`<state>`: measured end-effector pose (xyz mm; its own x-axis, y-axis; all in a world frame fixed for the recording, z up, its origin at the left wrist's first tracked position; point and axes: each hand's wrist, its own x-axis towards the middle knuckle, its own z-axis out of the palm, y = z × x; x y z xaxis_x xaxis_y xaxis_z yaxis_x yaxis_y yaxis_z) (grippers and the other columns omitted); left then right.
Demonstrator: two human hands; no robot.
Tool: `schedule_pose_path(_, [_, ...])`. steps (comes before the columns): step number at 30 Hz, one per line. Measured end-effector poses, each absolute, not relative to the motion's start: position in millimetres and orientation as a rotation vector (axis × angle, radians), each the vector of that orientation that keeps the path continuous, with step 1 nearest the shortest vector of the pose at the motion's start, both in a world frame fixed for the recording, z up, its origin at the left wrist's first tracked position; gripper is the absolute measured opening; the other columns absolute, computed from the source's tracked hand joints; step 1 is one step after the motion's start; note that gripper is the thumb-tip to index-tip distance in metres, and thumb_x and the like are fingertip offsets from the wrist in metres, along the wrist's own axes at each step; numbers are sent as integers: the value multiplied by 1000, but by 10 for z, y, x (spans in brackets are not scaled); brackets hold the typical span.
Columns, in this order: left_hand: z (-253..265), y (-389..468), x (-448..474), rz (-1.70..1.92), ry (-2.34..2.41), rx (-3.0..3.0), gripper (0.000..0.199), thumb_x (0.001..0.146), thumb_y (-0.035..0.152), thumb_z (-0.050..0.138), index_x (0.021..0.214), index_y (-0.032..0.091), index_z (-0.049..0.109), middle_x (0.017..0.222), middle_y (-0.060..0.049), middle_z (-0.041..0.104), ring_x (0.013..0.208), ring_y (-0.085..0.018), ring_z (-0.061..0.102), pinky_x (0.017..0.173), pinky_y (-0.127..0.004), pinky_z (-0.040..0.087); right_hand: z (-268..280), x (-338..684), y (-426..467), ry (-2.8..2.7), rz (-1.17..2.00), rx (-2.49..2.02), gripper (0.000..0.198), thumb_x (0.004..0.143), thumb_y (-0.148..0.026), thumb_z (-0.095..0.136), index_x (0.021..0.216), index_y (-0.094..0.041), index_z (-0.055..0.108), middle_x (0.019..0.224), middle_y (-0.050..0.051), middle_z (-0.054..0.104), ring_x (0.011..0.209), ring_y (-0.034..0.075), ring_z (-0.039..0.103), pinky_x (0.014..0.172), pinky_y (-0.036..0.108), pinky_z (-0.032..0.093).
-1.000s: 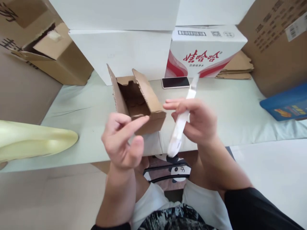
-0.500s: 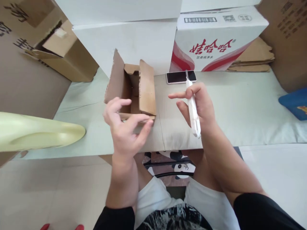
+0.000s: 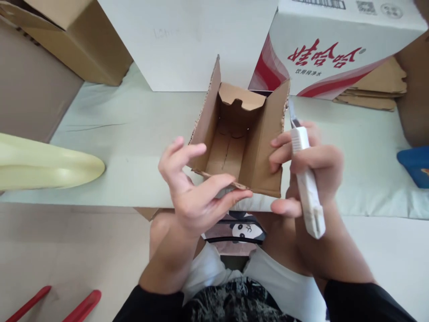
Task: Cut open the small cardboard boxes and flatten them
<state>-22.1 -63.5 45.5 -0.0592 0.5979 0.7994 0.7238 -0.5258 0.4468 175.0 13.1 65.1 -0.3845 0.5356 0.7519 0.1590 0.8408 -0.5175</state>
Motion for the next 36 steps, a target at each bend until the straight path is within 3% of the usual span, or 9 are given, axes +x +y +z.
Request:
schedule_pose_path(4, [378, -526, -181, -1671, -1497, -2073, 26, 91, 45, 78, 110, 31, 68, 144, -7, 48, 139, -33, 53, 118, -58, 48, 554, 1816, 75, -2002, 340, -601, 45, 77, -63, 80, 92, -32, 50, 76, -3, 63, 88, 27, 66, 98, 53, 48])
schedule_pose_path(7, [318, -472, -189, -1656, -1548, -2160, 41, 96, 37, 73, 133, 33, 55, 138, -6, 59, 130, -27, 63, 111, -50, 56, 487, 1804, 15, -1901, 293, -681, 49, 77, -55, 83, 97, -33, 45, 96, 1, 72, 113, 33, 66, 100, 58, 51])
schedule_pose_path(10, [258, -421, -184, -1734, -1533, -2205, 48, 95, 27, 73, 137, 31, 51, 130, -5, 68, 124, -25, 67, 109, -48, 57, 427, 1743, -14, -1833, 303, -753, 49, 81, -48, 82, 106, -33, 42, 130, 7, 69, 136, 35, 59, 113, 67, 45])
schedule_pose_path(14, [180, -364, -152, -1745, -1589, -2183, 37, 95, 22, 69, 130, 26, 58, 123, -6, 73, 122, -24, 69, 108, -46, 58, 277, 1639, 33, -1772, 455, -665, 52, 84, -41, 80, 117, -35, 41, 154, 8, 53, 144, 30, 56, 110, 59, 54])
schedule_pose_path(17, [139, -350, -186, -1714, -1511, -2252, 29, 94, 24, 68, 122, 23, 62, 119, -7, 75, 121, -25, 69, 108, -47, 57, 154, 1614, 68, -1796, 603, -602, 57, 82, -50, 82, 120, -35, 42, 144, 7, 61, 134, 29, 65, 106, 56, 58])
schedule_pose_path(21, [127, -382, -286, -1572, -1375, -2398, 27, 95, 34, 69, 121, 26, 68, 126, -9, 73, 129, -30, 64, 111, -52, 55, 102, 1633, 65, -1859, 708, -645, 51, 83, -53, 80, 117, -31, 49, 124, 8, 73, 132, 33, 66, 114, 59, 50])
schedule_pose_path(26, [134, -400, -388, -1410, -1402, -2484, 28, 94, 32, 75, 121, 29, 73, 131, -7, 73, 135, -29, 59, 112, -51, 54, 78, 1618, 103, -1730, 793, -589, 42, 89, -50, 75, 115, -33, 46, 127, 5, 73, 128, 26, 68, 115, 53, 48])
schedule_pose_path(31, [15, -338, -626, -1754, -1422, -2317, 40, 88, 34, 82, 127, 39, 74, 127, -3, 74, 130, -28, 63, 113, -54, 54, -113, 1667, 278, -1466, 871, -952, 43, 92, -57, 67, 109, -31, 38, 131, 7, 69, 126, 24, 66, 111, 52, 47])
schedule_pose_path(36, [-209, -274, -771, -2280, -1723, -1924, 32, 89, 36, 81, 121, 37, 76, 129, -5, 68, 129, -24, 63, 104, -41, 59, -271, 1669, 398, -1478, 1349, -1170, 54, 83, -71, 65, 102, -28, 39, 106, 4, 64, 96, 23, 68, 92, 48, 54])
